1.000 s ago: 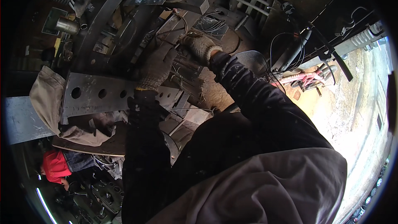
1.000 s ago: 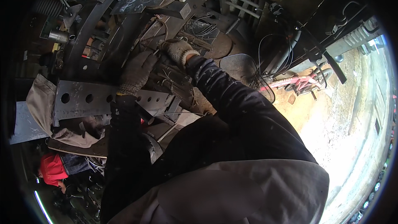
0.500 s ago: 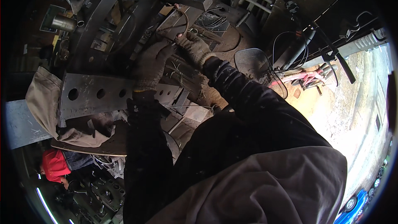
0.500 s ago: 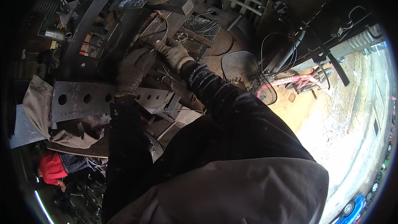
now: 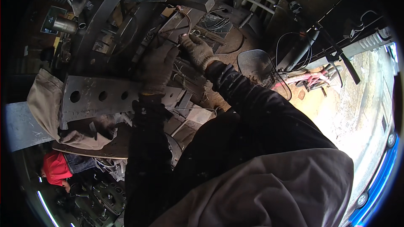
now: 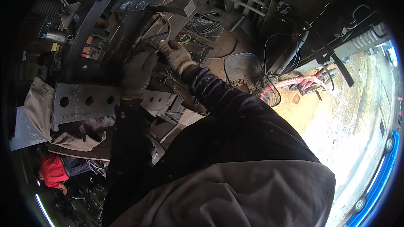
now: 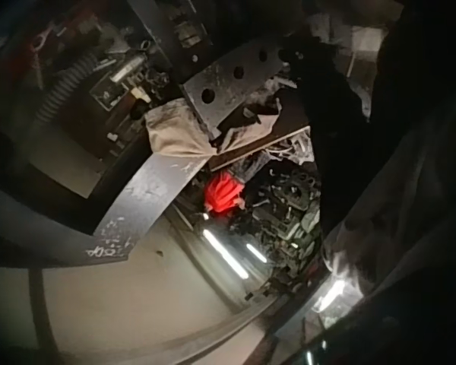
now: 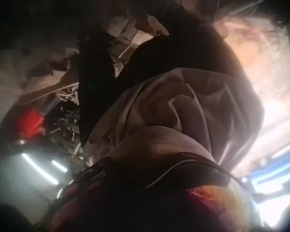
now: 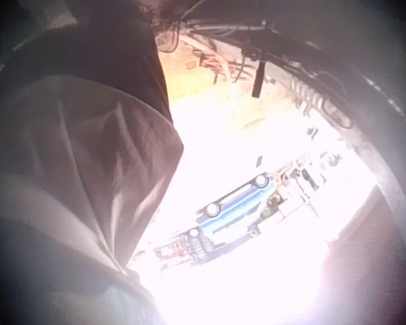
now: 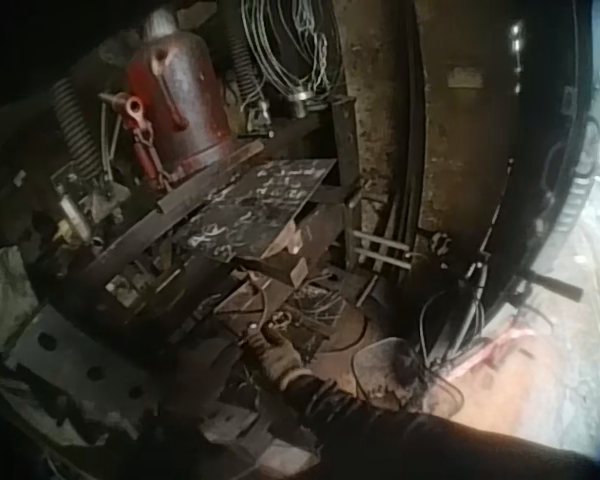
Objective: The person, wearing gloves, handles and prepares various metal wire components and a larger circular metal part by picking them up and checking their connections.
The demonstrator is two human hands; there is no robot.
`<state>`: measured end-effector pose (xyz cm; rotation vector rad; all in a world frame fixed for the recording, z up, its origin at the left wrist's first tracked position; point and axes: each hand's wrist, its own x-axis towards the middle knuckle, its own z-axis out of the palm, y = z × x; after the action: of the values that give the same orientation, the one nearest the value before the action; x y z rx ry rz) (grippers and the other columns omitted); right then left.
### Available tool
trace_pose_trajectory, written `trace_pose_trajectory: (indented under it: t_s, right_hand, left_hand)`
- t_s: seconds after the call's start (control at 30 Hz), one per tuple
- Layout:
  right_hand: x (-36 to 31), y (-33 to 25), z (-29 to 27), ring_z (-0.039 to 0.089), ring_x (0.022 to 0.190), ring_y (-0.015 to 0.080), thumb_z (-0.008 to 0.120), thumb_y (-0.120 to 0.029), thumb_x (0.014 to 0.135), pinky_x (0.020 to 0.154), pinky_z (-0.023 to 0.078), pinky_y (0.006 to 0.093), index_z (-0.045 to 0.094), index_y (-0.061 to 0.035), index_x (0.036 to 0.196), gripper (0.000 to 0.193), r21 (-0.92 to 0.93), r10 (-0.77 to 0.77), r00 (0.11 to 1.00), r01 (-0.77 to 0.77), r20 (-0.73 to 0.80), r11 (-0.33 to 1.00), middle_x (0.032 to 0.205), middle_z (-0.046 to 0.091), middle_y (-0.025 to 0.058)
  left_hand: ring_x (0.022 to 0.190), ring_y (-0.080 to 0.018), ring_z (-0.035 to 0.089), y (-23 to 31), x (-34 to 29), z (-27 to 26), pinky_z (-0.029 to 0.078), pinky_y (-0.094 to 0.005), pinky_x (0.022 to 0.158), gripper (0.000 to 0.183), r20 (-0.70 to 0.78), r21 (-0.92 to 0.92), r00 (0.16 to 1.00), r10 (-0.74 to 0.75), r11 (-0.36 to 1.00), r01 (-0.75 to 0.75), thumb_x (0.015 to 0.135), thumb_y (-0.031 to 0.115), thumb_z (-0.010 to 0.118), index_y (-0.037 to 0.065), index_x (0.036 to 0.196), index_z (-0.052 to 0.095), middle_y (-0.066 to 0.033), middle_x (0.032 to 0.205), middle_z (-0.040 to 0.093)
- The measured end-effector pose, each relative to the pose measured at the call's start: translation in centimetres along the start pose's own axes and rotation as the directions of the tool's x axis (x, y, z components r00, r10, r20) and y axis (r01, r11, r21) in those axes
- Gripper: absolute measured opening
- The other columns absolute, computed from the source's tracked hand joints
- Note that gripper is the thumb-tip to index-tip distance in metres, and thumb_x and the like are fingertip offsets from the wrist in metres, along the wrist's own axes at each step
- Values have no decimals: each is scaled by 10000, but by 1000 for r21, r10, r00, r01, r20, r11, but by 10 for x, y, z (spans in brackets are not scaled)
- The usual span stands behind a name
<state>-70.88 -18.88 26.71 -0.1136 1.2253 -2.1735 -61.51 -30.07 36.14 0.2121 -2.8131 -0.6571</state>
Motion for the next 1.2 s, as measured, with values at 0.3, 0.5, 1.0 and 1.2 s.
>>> trace_pose_trajectory:
  t_s: [0.3, 0.5, 1.0, 1.2]
  right_hand:
    - [-2, -19, -12, 637, 870, 145, 620, -475, 958, 758, 522, 298, 654, -19, 1183, 510, -122, 9, 995, 3, 97, 993, 1013, 689, 68]
    - [6, -3, -7, 615, 855, 117, 654, -381, 960, 771, 505, 273, 687, -33, 1128, 387, -104, -9, 993, 21, 119, 994, 944, 697, 35]
    - [23, -36, -25, 634, 1068, 413, 588, -371, 907, 910, 496, 428, 692, -10, 1110, 427, -927, -160, 914, 363, 374, -95, 1105, 688, 238]
    - [-55, -66, -23, 677, 797, 169, 606, -98, 895, 692, 552, 306, 687, -66, 1178, 296, -533, -45, 994, -16, -100, 846, 881, 688, 80]
  left_hand:
    - [905, -290, 666, -1, 9, 11, 509, -382, 821, 306, -73, -97, 996, 48, 994, -55, 918, 300, 658, 38, 1073, 693, -156, 960, 689]
    - [921, -205, 654, -21, 10, 11, 518, -320, 825, 316, 23, -338, 998, -65, 939, 69, 906, 234, 686, -11, 1105, 683, -117, 993, 673]
    - [877, -332, 635, 16, 2, 30, 509, -421, 759, 201, -158, 380, 928, 338, 888, -259, 861, 246, 685, 75, 959, 720, -138, 921, 660]
    - [991, -315, 657, 63, -19, -3, 514, -365, 853, 268, -60, 65, 980, 190, 980, -186, 887, 258, 696, 79, 1086, 708, -159, 1061, 679]
